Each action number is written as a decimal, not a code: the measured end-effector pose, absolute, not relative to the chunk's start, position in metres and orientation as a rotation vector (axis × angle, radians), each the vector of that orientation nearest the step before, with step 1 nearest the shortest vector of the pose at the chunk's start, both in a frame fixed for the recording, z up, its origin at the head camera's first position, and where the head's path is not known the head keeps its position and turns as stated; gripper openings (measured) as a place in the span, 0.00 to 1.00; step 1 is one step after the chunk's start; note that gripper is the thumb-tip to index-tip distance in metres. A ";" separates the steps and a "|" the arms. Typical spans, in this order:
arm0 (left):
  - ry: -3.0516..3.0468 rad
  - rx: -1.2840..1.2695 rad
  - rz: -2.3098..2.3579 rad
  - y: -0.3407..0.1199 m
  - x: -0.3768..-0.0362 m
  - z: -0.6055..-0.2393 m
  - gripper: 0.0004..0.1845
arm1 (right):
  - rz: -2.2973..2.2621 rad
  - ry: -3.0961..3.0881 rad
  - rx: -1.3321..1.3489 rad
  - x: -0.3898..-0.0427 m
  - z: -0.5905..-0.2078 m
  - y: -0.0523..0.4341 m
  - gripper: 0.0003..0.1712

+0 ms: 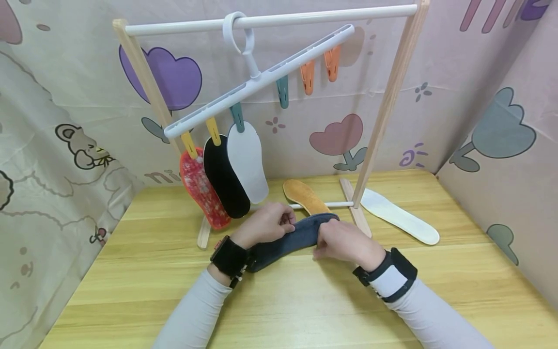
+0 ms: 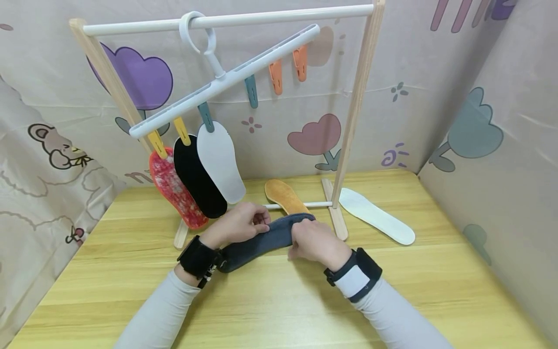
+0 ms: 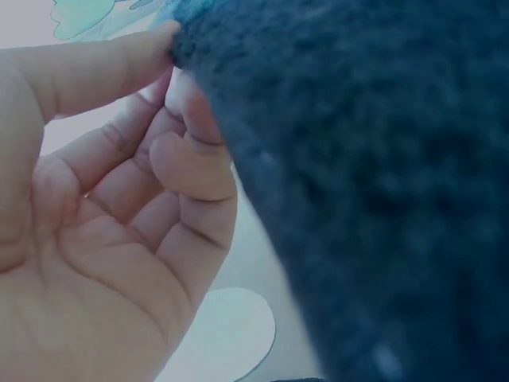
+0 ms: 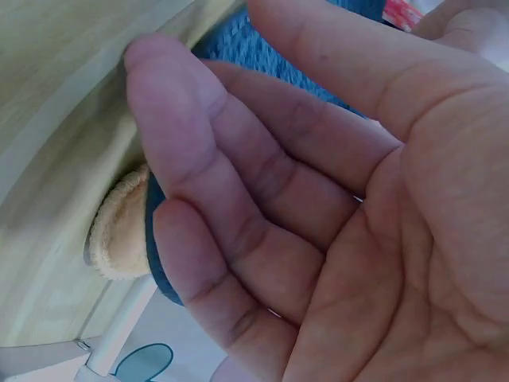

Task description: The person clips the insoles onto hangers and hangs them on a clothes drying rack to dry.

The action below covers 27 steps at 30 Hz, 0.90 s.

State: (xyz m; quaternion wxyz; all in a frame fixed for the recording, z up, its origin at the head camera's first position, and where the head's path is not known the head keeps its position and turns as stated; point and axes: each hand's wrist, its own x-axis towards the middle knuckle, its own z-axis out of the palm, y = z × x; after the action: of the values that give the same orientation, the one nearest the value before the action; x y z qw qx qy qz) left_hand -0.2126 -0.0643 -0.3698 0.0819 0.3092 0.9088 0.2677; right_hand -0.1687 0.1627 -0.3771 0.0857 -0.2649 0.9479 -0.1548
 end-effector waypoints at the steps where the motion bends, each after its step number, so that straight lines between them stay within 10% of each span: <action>1: 2.721 0.925 0.808 -0.065 -0.213 -0.369 0.05 | -0.476 2.822 -0.792 -0.169 -0.377 0.163 0.16; 19: 2.736 0.875 1.036 -0.070 -0.210 -0.359 0.03 | -0.518 2.804 -0.736 -0.174 -0.369 0.170 0.25; 27: 2.729 0.849 1.142 -0.072 -0.209 -0.352 0.02 | -0.577 2.895 -0.733 -0.178 -0.367 0.172 0.12</action>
State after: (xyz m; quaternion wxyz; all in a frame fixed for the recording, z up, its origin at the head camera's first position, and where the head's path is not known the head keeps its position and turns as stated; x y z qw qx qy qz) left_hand -0.2087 -0.0717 -0.3518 0.0320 0.2758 0.8862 0.3708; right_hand -0.1783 0.1717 -0.3674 0.0500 -0.2407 0.9506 -0.1895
